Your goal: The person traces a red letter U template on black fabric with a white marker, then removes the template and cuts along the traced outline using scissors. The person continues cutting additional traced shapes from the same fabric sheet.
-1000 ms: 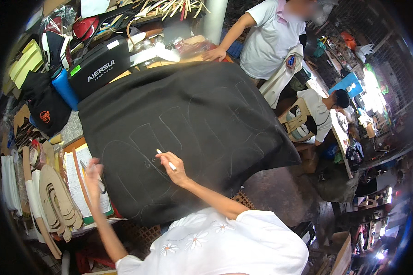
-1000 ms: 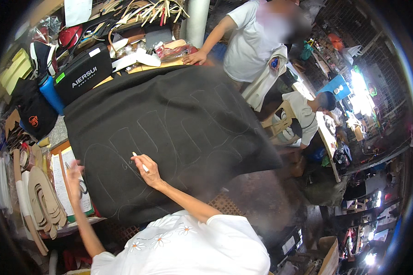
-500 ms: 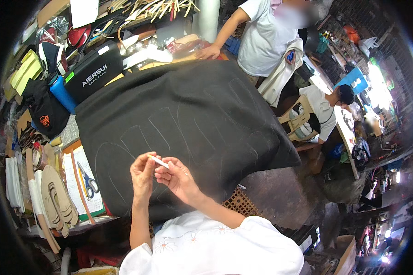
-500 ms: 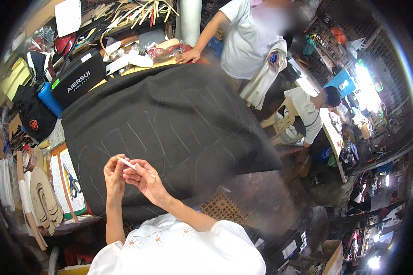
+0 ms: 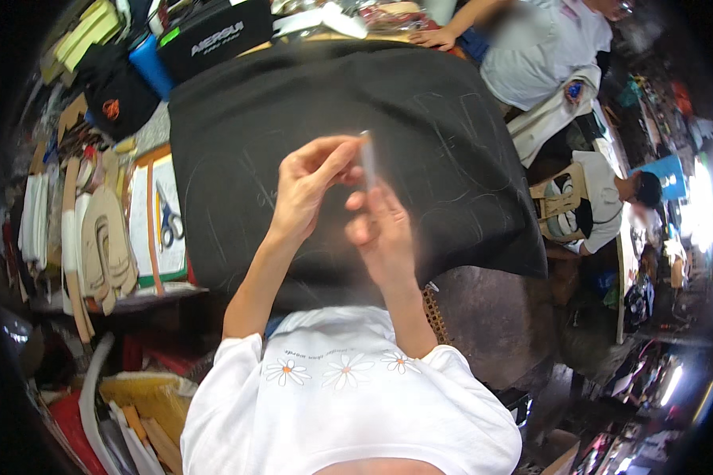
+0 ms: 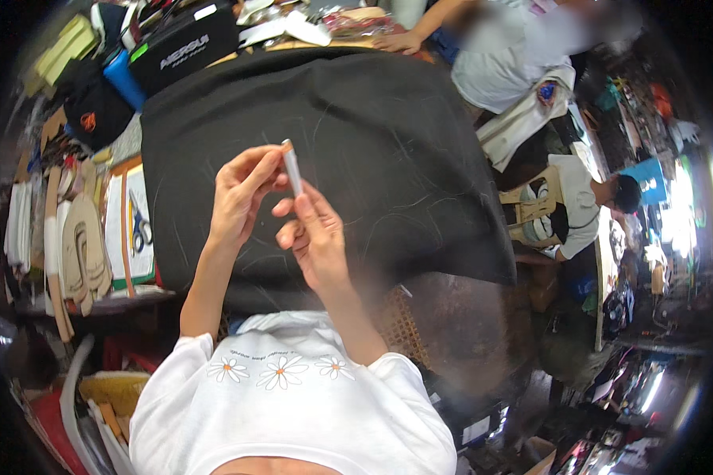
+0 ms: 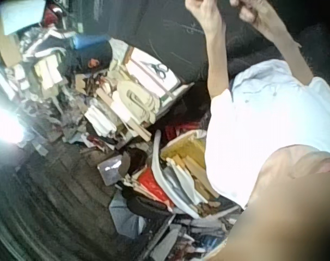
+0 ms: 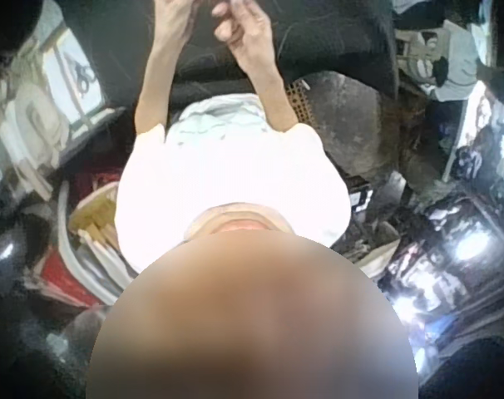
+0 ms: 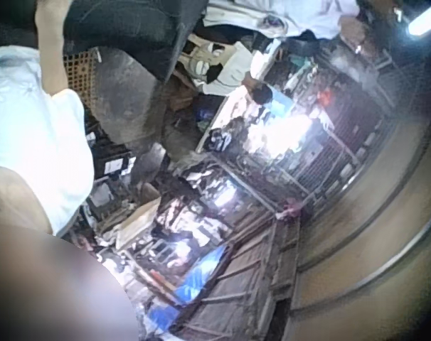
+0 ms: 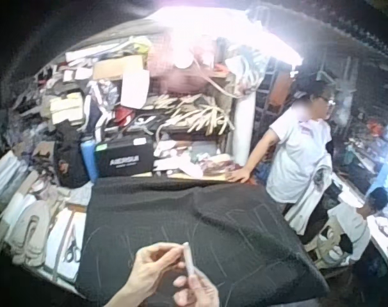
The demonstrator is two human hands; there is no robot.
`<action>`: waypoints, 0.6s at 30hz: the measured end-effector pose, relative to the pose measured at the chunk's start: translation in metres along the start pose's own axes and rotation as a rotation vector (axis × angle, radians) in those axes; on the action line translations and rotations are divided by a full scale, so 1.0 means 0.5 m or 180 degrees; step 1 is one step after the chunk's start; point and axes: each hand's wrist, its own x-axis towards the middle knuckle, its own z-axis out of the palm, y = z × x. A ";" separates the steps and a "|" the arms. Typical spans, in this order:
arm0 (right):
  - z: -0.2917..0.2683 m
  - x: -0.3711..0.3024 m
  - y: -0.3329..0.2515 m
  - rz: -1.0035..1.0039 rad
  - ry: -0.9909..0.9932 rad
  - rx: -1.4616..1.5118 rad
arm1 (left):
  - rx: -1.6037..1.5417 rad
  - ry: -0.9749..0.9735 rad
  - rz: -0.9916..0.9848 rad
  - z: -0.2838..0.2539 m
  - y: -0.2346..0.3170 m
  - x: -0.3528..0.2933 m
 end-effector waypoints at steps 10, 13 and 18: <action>0.009 0.001 -0.005 -0.0080 0.0327 0.0051 | 0.0790 0.0014 0.0649 0.025 0.020 0.007; 0.009 0.004 0.004 -0.0269 0.0537 -0.0377 | 0.0969 0.0007 0.0637 0.022 0.022 0.013; 0.005 0.005 0.008 -0.1061 0.0783 -0.1622 | 0.0597 -0.0252 0.0169 0.010 0.024 0.032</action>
